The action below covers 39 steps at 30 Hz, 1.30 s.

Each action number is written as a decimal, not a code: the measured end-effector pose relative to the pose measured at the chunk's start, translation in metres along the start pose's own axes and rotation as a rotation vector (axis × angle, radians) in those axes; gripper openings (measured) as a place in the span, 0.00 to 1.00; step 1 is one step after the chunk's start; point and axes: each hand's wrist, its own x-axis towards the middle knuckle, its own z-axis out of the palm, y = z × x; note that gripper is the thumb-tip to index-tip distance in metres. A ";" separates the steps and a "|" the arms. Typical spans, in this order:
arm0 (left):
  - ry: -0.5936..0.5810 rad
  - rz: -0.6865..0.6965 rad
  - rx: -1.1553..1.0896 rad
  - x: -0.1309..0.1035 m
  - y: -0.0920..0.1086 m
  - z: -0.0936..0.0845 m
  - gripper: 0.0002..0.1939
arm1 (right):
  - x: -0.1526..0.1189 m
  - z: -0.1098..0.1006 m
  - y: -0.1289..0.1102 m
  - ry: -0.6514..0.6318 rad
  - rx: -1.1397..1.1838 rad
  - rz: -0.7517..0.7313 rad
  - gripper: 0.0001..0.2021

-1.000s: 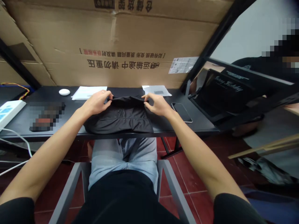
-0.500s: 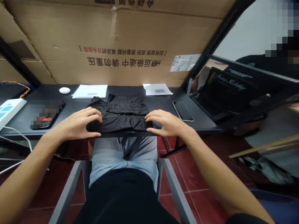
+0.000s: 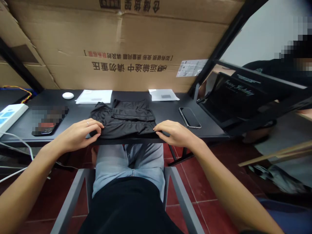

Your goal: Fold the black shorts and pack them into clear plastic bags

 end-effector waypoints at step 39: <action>0.090 -0.132 0.110 0.024 -0.065 -0.011 0.24 | 0.070 0.029 0.033 0.077 -0.170 0.250 0.09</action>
